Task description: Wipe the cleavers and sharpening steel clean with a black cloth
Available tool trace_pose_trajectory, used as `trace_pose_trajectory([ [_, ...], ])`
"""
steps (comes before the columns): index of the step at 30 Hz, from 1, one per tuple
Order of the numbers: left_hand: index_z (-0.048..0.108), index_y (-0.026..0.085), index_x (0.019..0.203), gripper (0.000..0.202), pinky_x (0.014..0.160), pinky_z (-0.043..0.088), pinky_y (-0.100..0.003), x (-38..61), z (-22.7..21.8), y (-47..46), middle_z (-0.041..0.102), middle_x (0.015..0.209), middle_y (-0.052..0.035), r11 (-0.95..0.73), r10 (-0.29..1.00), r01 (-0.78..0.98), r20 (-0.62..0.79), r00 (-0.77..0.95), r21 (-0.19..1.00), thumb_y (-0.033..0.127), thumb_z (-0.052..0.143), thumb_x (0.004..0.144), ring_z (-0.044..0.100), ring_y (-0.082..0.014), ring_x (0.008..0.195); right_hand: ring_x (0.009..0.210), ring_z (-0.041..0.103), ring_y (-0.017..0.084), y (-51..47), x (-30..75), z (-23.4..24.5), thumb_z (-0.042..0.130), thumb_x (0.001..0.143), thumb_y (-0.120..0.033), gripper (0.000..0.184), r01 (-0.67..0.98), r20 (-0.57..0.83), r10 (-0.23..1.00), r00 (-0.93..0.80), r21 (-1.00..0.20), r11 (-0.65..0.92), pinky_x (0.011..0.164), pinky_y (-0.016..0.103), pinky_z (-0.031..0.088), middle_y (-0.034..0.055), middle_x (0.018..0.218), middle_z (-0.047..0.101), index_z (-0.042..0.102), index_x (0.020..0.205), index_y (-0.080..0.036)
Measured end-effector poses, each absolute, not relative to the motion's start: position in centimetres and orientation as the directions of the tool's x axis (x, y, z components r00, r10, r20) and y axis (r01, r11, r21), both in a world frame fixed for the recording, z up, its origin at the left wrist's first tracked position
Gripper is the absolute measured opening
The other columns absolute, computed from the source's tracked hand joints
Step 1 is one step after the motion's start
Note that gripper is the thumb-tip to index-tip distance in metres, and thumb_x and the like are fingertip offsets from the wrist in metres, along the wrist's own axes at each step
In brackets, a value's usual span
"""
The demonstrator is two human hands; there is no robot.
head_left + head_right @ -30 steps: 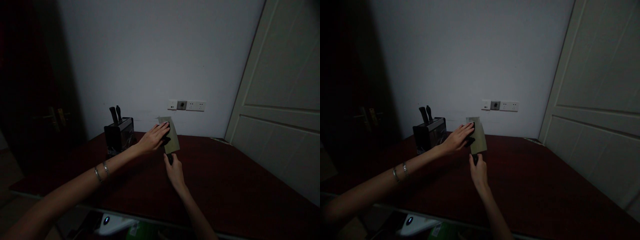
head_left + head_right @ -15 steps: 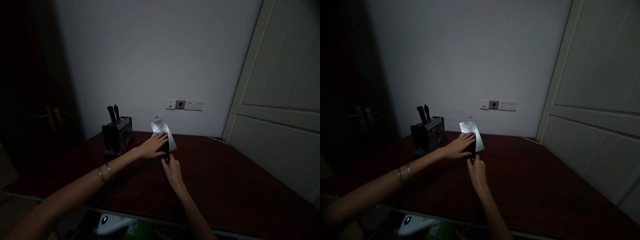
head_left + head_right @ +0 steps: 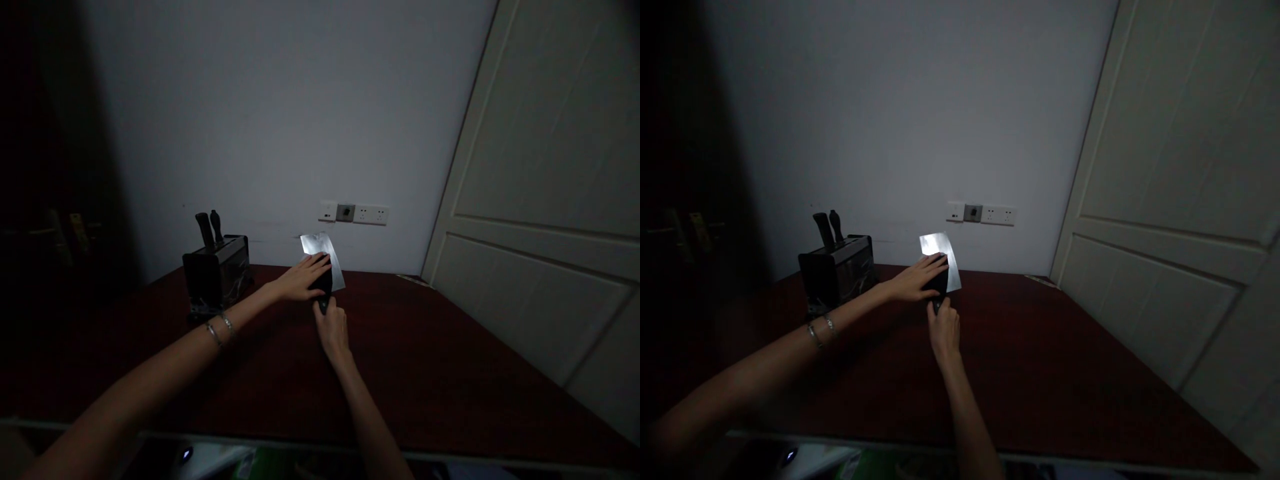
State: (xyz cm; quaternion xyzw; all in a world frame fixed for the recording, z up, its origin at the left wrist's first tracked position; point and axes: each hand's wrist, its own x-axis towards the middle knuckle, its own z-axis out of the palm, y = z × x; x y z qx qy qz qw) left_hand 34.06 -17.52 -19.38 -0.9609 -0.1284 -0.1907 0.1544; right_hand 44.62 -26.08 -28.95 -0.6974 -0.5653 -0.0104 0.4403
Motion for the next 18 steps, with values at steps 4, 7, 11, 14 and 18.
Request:
trace_pose_trajectory([
  [4, 0.020, 0.017, 0.136, 0.072, 0.107, 0.009, -0.043, 34.6, -18.0, -15.9, 0.009, 0.146, -0.0100, -0.890, 0.189, 0.344, 0.445, 0.875, -0.299, 0.040, 0.053, 0.077, 0.000, -0.0238, 0.133, 0.075, 0.064, 0.024, -24.1, 45.0, -27.0, 0.038, 0.086, -0.038, 0.034, 0.832, 0.522, 0.772, 0.363, -0.555, -0.016, 0.060, 0.027, 0.038, 0.0179, 0.080, 0.066, 0.056, 0.093, -0.011],
  [7, 0.018, 0.018, 0.137, 0.070, 0.107, 0.007, -0.041, 34.6, -17.9, -15.1, 0.007, 0.146, -0.0083, -0.859, 0.219, 0.392, 0.454, 0.864, -0.331, 0.041, 0.051, 0.079, -0.003, -0.0228, 0.133, 0.077, 0.064, 0.024, -22.9, 45.4, -26.5, 0.039, 0.086, -0.038, 0.034, 0.834, 0.520, 0.768, 0.373, -0.552, -0.032, 0.060, 0.026, 0.039, 0.0170, 0.082, 0.067, 0.056, 0.094, -0.010],
  [11, 0.018, 0.018, 0.137, 0.069, 0.107, 0.009, -0.041, 34.5, -19.2, -14.5, 0.007, 0.146, -0.0081, -0.855, 0.242, 0.407, 0.448, 0.861, -0.322, 0.044, 0.047, 0.081, -0.002, -0.0228, 0.133, 0.076, 0.065, 0.024, -22.2, 45.7, -27.6, 0.038, 0.086, -0.038, 0.034, 0.852, 0.524, 0.774, 0.355, -0.522, -0.037, 0.061, 0.026, 0.040, 0.0165, 0.081, 0.067, 0.056, 0.094, -0.011],
  [14, 0.018, 0.018, 0.137, 0.070, 0.107, 0.011, -0.041, 34.6, -20.0, -14.2, 0.009, 0.146, -0.0086, -0.869, 0.251, 0.409, 0.463, 0.850, -0.278, 0.045, 0.049, 0.080, -0.001, -0.0231, 0.133, 0.075, 0.065, 0.025, -22.1, 45.9, -28.3, 0.038, 0.086, -0.039, 0.034, 0.862, 0.514, 0.783, 0.352, -0.504, -0.057, 0.061, 0.027, 0.040, 0.0169, 0.081, 0.067, 0.056, 0.094, -0.011],
  [18, 0.021, 0.019, 0.136, 0.071, 0.107, 0.010, -0.043, 35.4, -20.3, -14.0, 0.010, 0.146, -0.0083, -0.895, 0.243, 0.389, 0.490, 0.837, -0.220, 0.043, 0.052, 0.078, 0.000, -0.0233, 0.133, 0.075, 0.065, 0.024, -22.3, 46.1, -28.5, 0.037, 0.086, -0.039, 0.035, 0.859, 0.518, 0.773, 0.368, -0.508, -0.069, 0.061, 0.026, 0.040, 0.0161, 0.079, 0.067, 0.056, 0.094, -0.011],
])
